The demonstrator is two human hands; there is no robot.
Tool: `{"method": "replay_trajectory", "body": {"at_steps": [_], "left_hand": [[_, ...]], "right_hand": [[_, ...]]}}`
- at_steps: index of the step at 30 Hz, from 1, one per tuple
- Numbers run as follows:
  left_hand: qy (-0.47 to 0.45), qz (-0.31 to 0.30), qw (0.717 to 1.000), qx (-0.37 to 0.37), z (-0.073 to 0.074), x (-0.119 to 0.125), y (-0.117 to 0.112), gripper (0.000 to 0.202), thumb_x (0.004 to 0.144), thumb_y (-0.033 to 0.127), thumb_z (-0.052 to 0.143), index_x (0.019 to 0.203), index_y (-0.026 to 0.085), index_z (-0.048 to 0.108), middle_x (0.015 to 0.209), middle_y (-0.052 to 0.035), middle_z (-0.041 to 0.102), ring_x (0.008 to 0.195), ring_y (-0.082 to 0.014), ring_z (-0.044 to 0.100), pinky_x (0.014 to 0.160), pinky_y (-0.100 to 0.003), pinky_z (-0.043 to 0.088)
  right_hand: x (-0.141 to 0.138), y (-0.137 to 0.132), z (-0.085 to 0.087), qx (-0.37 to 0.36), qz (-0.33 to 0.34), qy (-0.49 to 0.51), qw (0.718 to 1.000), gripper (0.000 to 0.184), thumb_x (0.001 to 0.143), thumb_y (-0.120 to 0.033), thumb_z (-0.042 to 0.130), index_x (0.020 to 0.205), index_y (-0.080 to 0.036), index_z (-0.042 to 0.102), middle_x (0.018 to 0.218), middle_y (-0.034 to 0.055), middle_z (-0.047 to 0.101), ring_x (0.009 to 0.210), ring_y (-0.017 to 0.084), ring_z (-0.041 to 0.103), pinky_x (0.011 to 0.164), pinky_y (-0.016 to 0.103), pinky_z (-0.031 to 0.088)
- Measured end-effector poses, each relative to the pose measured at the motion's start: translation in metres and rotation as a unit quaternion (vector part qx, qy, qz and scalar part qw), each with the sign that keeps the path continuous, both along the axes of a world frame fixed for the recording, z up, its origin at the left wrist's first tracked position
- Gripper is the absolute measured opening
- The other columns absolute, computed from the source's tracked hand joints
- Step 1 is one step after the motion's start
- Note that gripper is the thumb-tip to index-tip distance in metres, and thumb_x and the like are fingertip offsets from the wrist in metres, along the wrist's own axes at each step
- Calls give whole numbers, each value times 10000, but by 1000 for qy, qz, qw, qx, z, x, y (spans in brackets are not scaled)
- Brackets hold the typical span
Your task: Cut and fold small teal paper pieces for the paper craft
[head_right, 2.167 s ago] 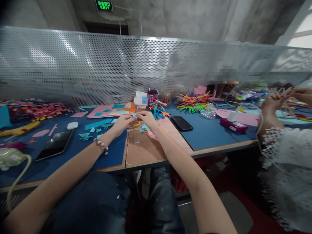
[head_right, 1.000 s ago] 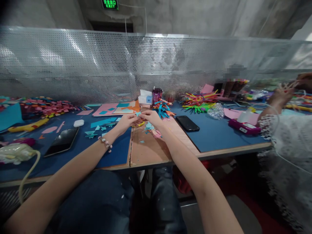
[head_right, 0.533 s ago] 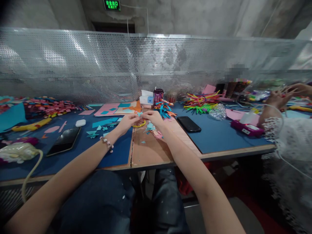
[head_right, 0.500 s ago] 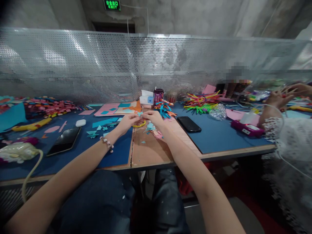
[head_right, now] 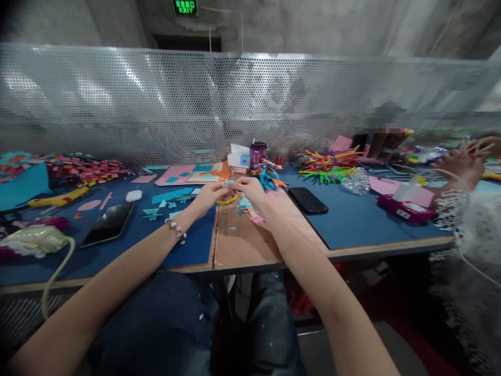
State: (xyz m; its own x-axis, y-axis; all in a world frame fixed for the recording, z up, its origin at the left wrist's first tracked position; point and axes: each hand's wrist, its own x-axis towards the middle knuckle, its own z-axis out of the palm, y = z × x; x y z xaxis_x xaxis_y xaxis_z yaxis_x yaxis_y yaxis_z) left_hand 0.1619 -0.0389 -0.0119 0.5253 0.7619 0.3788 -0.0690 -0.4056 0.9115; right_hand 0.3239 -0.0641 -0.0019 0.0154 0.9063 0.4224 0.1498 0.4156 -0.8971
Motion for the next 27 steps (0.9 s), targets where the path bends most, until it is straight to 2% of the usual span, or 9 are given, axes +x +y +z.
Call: {"method": "replay_trajectory", "body": {"at_steps": [3,8,12,15,22,27], "left_hand": [[-4,1,1000,-7,0,0,0,243,719,373,615,761,135,636,773,-48,663,702,-135,609,692,-256,480],[2,11,1000,-2,-1,-1,0,269,721,407,617,749,140,633,797,-60,675,729,-148,616,687,-260,473],[19,16,999,33,-2,-1,-1,224,735,362,595,754,145,645,826,-55,677,741,-145,610,659,-242,457],[44,21,997,57,-2,-1,-2,213,749,345,569,761,151,655,816,-47,674,714,-137,598,584,-216,419],[19,13,1000,17,-3,-2,2,275,742,403,588,791,141,653,872,-73,683,718,-141,611,654,-240,450],[45,19,999,9,-2,-5,2,277,740,397,601,791,128,645,863,-83,685,760,-158,626,631,-232,432]], "right_hand": [[1,3,-1,-7,9,12,1000,393,561,-507,722,619,-133,620,620,4,584,586,103,499,571,235,389],[3,5,-2,-10,49,25,998,409,643,-531,661,766,-140,671,738,36,634,624,122,543,603,256,422],[2,2,0,28,5,-60,998,352,644,-481,673,668,-131,644,648,15,595,602,110,498,557,231,370],[2,1,0,40,-21,-71,996,339,638,-461,680,608,-130,612,594,-1,559,575,100,466,537,225,347],[8,8,-2,23,-14,-54,998,403,717,-513,589,756,-122,677,704,35,629,610,112,504,574,232,378],[9,7,-1,35,-12,-77,996,286,660,-398,654,747,-128,687,736,35,654,676,131,543,649,245,407]]}}
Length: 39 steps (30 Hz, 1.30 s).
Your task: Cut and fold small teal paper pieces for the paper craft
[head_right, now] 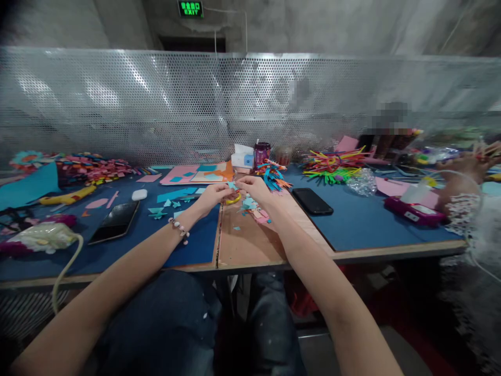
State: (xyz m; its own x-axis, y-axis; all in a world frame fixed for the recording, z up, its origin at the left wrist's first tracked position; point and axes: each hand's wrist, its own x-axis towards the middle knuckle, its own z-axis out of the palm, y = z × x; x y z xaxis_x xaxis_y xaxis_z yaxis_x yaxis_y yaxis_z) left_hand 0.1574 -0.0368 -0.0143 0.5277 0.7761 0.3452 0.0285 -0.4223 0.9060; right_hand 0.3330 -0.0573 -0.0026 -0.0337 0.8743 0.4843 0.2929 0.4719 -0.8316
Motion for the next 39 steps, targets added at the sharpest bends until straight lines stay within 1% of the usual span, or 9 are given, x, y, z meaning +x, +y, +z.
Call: {"method": "replay_trajectory", "body": {"at_steps": [3,7,13,17,21,27,31,35,39], "left_hand": [[22,-4,1000,-19,0,0,0,319,733,414,617,857,123,658,890,-98,687,770,-164,630,635,-238,430],[2,-18,1000,-22,-1,-1,1,380,728,458,624,870,110,678,917,-125,688,756,-166,629,645,-251,436],[-35,-35,996,-73,-1,-2,1,376,698,427,673,857,87,676,912,-154,686,755,-180,636,650,-267,444],[-46,-33,994,-96,-4,-2,3,354,686,411,691,843,94,671,883,-142,686,768,-186,641,675,-278,447],[-60,-43,990,-116,-5,-1,5,355,688,407,693,851,93,661,893,-150,685,769,-185,644,689,-285,448],[-80,-51,985,-142,-4,-1,4,322,688,372,694,836,89,649,873,-143,686,766,-179,649,675,-271,451],[-110,-51,980,-157,-3,1,4,249,719,320,654,832,99,632,832,-120,682,774,-180,654,664,-261,456],[-137,-43,978,-151,-3,2,3,178,726,267,630,787,101,617,789,-91,674,727,-153,650,730,-285,478],[-160,-41,973,-160,-3,2,5,202,726,277,626,824,100,622,787,-90,676,717,-145,647,757,-302,493]], "right_hand": [[-2,-5,3,6,5,-30,1000,262,671,-378,637,712,-124,685,711,35,654,663,133,546,644,252,404],[-5,-9,6,4,0,-64,998,285,699,-390,610,713,-115,686,696,39,655,646,134,540,620,253,396],[-6,-10,8,44,-24,-99,994,251,726,-349,601,775,-120,692,789,59,677,715,145,567,665,257,420],[-7,-9,7,71,-40,-141,987,229,739,-323,589,778,-122,693,776,61,668,686,133,557,634,247,414],[-7,-6,5,106,-64,-184,975,196,761,-276,564,770,-127,690,761,55,651,672,122,546,620,239,407],[-7,-2,1,206,-72,-232,948,150,781,-208,540,744,-146,671,766,48,611,687,122,544,626,236,421],[-8,2,-5,262,-86,-257,926,158,812,-209,519,775,-152,662,784,55,596,712,133,544,646,248,442],[-10,5,-8,317,-112,-303,892,198,849,-229,486,850,-155,670,835,81,603,806,167,544,709,286,458],[-12,2,-8,358,-123,-371,848,225,861,-185,455,930,-155,668,909,97,609,871,183,522,781,312,450]]}}
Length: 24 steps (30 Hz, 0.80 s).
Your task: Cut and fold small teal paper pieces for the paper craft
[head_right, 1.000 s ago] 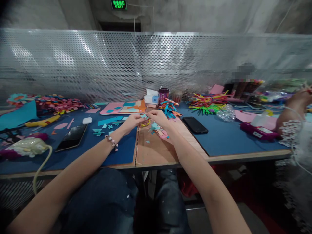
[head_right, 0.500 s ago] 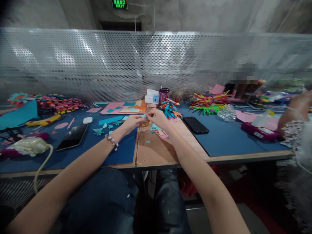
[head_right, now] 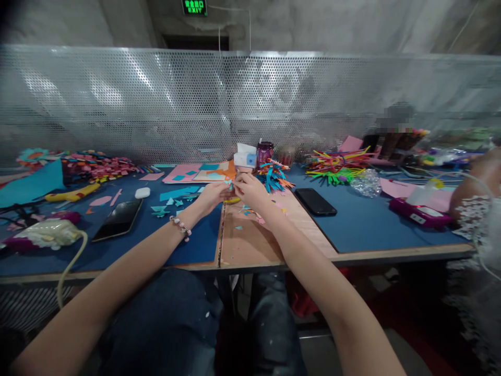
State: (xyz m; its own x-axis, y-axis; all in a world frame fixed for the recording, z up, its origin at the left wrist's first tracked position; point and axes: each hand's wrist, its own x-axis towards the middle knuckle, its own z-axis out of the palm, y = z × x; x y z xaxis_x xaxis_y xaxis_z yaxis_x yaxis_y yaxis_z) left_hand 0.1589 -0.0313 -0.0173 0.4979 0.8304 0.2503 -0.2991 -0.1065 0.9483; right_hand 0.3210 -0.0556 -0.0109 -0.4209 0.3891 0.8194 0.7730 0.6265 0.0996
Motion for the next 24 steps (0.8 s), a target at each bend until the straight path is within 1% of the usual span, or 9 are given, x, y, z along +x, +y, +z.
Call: {"method": "replay_trajectory", "body": {"at_steps": [4,7,11,13,15,17,19,21,24], "left_hand": [[-4,2,1000,-5,-1,0,3,229,723,293,635,840,96,632,805,-105,679,746,-155,650,752,-303,501],[-6,1,1000,-4,-1,0,3,239,729,301,637,848,94,635,815,-108,680,757,-158,651,756,-308,503],[-6,-1,1000,-1,0,-1,0,251,738,326,637,837,96,624,815,-104,680,761,-153,648,777,-319,503],[-1,-2,1000,7,0,-1,-1,258,740,337,637,833,97,620,821,-102,679,763,-150,647,790,-326,501],[9,-6,1000,21,1,-2,-1,265,742,346,637,838,100,621,835,-103,678,773,-152,647,795,-328,499],[26,-13,999,39,2,-2,-2,275,744,360,636,846,106,627,851,-105,678,780,-155,648,790,-325,498],[44,-21,997,57,3,-2,-2,297,750,385,627,862,110,632,863,-108,680,787,-160,649,782,-322,497],[58,-29,995,72,3,-1,-2,325,754,410,621,878,110,633,878,-115,680,809,-168,648,782,-320,494],[70,-35,993,90,2,0,0,355,757,436,616,877,102,628,912,-126,677,846,-175,645,790,-319,489]], "right_hand": [[-1,-5,2,10,-50,-64,997,244,864,-153,438,979,-148,654,934,106,600,864,192,496,800,326,427],[-1,-9,5,0,-83,-108,991,252,873,-170,429,1009,-150,641,961,114,590,889,206,485,807,339,408],[-3,-12,6,-29,-88,-113,989,264,873,-174,413,994,-141,645,977,132,588,930,224,482,825,356,401],[-5,-13,7,-52,-57,-56,995,259,858,-168,429,980,-148,657,976,130,597,941,223,494,841,362,407],[-6,-14,8,-84,-17,54,995,244,842,-180,448,930,-163,675,951,110,616,919,206,522,825,344,425],[-6,-16,10,-133,13,176,975,228,828,-214,463,843,-164,685,887,84,636,848,183,556,764,311,441],[-5,-18,13,-191,32,264,945,232,814,-258,477,767,-154,678,809,60,646,770,167,571,699,286,440],[-4,-19,15,-241,49,309,919,235,794,-298,500,739,-144,670,761,44,649,728,160,573,668,273,430],[-2,-19,16,-280,72,334,897,231,757,-331,546,741,-134,666,741,35,650,714,154,570,666,265,425]]}}
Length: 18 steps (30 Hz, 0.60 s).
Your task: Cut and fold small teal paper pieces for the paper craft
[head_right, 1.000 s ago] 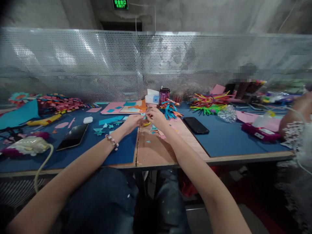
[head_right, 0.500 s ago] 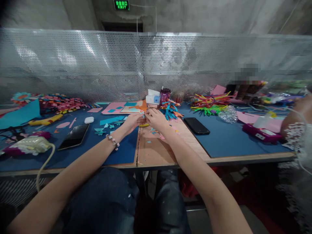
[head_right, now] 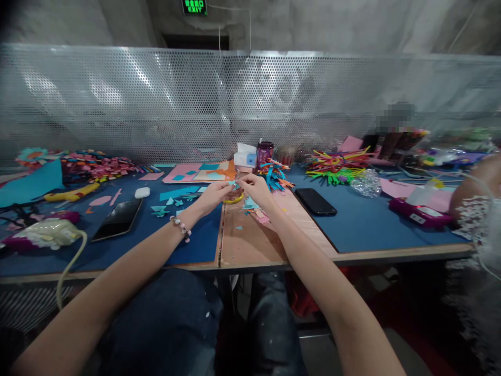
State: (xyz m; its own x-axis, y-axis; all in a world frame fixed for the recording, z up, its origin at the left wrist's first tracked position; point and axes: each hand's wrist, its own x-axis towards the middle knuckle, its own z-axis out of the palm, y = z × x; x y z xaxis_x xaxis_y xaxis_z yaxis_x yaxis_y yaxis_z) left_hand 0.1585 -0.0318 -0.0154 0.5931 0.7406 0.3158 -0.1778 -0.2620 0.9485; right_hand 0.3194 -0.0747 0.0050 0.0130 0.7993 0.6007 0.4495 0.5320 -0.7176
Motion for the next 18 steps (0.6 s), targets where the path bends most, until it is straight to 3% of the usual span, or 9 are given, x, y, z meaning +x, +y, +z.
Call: {"method": "replay_trajectory", "body": {"at_steps": [11,18], "left_hand": [[8,25,1000,-3,-1,3,-1,254,768,348,630,898,139,568,891,-89,672,825,-167,654,753,-311,505],[17,24,1000,11,-2,3,0,260,785,356,606,921,136,581,927,-102,666,825,-161,652,738,-294,504]], "right_hand": [[10,20,-14,-106,91,121,983,272,681,-389,649,778,-137,685,777,49,667,677,140,590,640,254,462],[14,27,-19,-122,108,120,979,307,643,-406,692,779,-130,684,742,47,659,658,132,583,610,240,453]]}}
